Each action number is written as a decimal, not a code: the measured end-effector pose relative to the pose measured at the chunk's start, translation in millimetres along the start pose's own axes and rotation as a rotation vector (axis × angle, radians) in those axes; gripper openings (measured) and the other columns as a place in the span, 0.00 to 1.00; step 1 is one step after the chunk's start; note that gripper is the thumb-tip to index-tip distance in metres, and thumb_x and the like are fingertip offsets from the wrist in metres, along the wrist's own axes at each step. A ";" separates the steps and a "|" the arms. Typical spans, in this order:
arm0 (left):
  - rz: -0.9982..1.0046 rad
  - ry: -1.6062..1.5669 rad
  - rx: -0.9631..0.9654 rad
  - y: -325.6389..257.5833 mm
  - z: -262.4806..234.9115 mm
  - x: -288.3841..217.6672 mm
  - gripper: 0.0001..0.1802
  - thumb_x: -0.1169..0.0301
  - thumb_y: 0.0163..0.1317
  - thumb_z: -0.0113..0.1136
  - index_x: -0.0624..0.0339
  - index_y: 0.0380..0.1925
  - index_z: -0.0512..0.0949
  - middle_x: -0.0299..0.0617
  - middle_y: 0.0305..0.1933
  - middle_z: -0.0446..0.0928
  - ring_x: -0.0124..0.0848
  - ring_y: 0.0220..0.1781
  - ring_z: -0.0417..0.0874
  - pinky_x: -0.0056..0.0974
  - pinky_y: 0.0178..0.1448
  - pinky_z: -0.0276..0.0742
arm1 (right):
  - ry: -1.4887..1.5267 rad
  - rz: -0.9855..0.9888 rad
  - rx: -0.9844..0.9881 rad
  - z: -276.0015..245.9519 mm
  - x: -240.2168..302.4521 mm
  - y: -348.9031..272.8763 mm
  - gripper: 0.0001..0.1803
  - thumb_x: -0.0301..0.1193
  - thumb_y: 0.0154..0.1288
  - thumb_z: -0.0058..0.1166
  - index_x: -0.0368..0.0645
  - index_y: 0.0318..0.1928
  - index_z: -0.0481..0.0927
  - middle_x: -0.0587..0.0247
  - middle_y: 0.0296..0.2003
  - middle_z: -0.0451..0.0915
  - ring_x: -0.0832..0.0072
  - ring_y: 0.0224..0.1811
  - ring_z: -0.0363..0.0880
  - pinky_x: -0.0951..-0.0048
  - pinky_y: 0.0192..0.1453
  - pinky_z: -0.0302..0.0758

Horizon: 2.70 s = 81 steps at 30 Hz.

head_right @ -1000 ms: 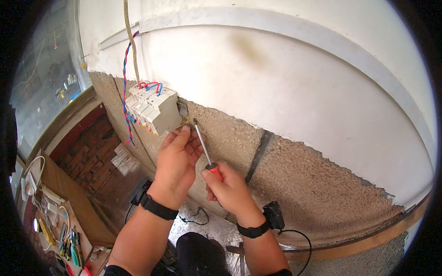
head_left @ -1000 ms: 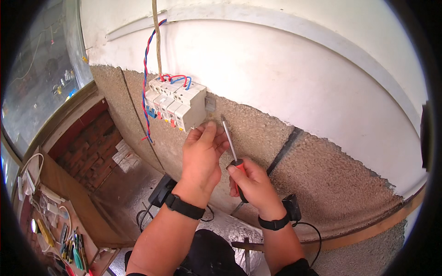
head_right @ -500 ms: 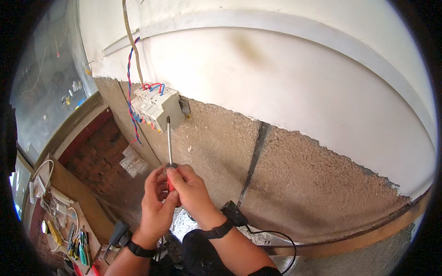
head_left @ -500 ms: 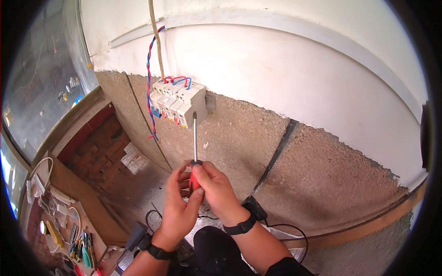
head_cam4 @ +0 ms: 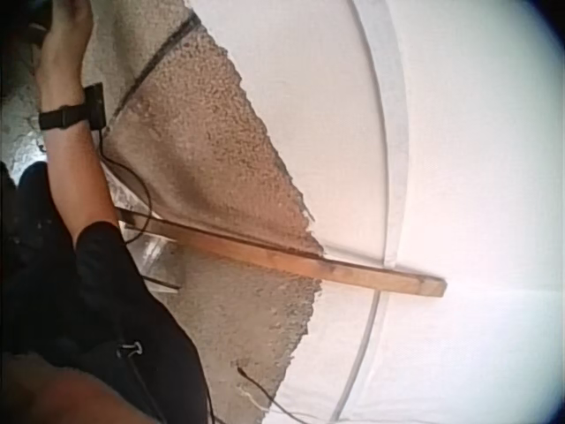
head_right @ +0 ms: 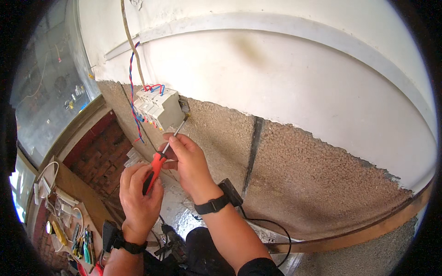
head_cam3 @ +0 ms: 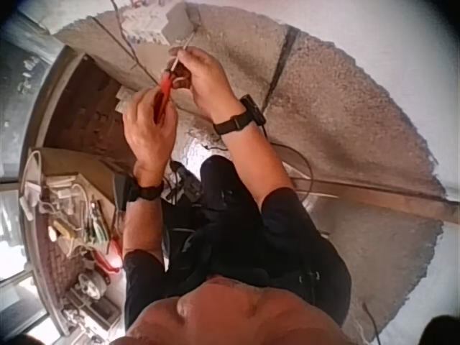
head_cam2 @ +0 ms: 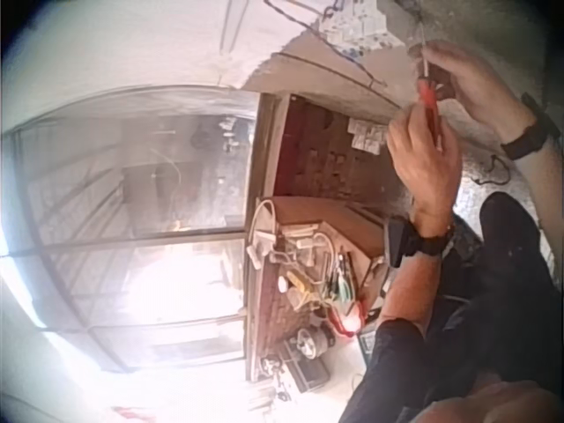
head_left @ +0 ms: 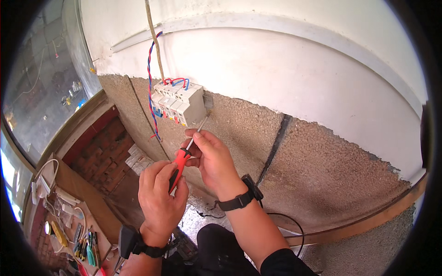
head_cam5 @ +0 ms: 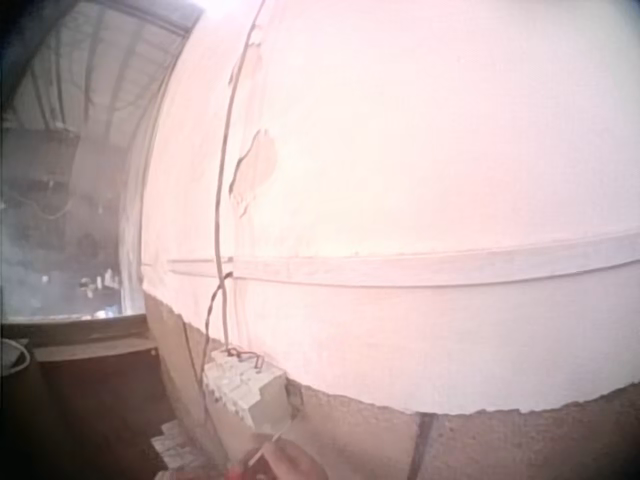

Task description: Repairing electrical wires in a breaker box and then unlocking a large courtyard gate.

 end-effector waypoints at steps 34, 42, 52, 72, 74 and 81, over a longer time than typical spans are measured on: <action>-0.390 -0.400 0.151 -3.6 -13.5 6.4 0.14 0.72 0.69 0.51 0.69 0.50 0.67 0.47 0.40 0.77 0.28 0.25 0.80 0.26 0.25 0.70 | -0.110 0.014 0.087 0.6 -11.4 -6.1 0.16 0.38 0.67 0.57 0.44 0.50 0.75 0.67 0.41 0.83 0.87 0.30 0.77 0.83 0.27 0.66; -1.075 -1.139 0.209 -22.3 4.1 23.2 0.13 0.71 0.71 0.47 0.68 0.51 0.67 0.48 0.38 0.77 0.30 0.24 0.80 0.28 0.24 0.70 | 0.103 0.108 0.247 18.0 -10.1 -16.4 0.15 0.36 0.67 0.57 0.44 0.49 0.74 0.61 0.41 0.83 0.86 0.25 0.76 0.86 0.25 0.67; -1.146 -1.191 0.334 -24.3 -5.4 34.2 0.15 0.71 0.67 0.53 0.66 0.50 0.68 0.52 0.46 0.76 0.30 0.31 0.81 0.28 0.29 0.74 | 0.167 0.154 0.233 26.9 -11.0 -20.6 0.15 0.39 0.67 0.58 0.43 0.46 0.73 0.61 0.39 0.83 0.85 0.19 0.74 0.87 0.25 0.69; -0.149 -0.114 0.077 -8.2 -26.5 12.8 0.22 0.56 0.74 0.41 0.65 0.52 0.67 0.48 0.37 0.78 0.30 0.24 0.80 0.28 0.24 0.71 | -0.014 0.124 0.124 27.0 -28.6 -13.5 0.19 0.40 0.66 0.58 0.43 0.51 0.73 0.63 0.40 0.83 0.87 0.19 0.72 0.85 0.22 0.66; -0.225 -0.156 0.122 -5.7 -30.9 18.6 0.21 0.58 0.74 0.43 0.65 0.53 0.67 0.49 0.39 0.78 0.30 0.25 0.80 0.28 0.25 0.72 | -0.015 0.135 0.109 31.7 -25.0 -15.4 0.19 0.40 0.66 0.59 0.43 0.50 0.73 0.66 0.39 0.83 0.87 0.19 0.72 0.85 0.22 0.65; -0.729 -0.615 0.252 -19.2 -10.9 26.9 0.20 0.64 0.72 0.46 0.68 0.55 0.66 0.49 0.43 0.76 0.28 0.29 0.82 0.26 0.24 0.72 | 0.107 0.099 0.194 22.9 -21.7 -19.8 0.17 0.40 0.67 0.57 0.42 0.48 0.73 0.62 0.38 0.82 0.85 0.19 0.73 0.85 0.20 0.63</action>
Point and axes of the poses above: each hand's wrist, its own y-axis towards the middle knuckle, its own z-axis out of the palm, x = y × z, the point moved 6 cm from there along y, towards the middle knuckle
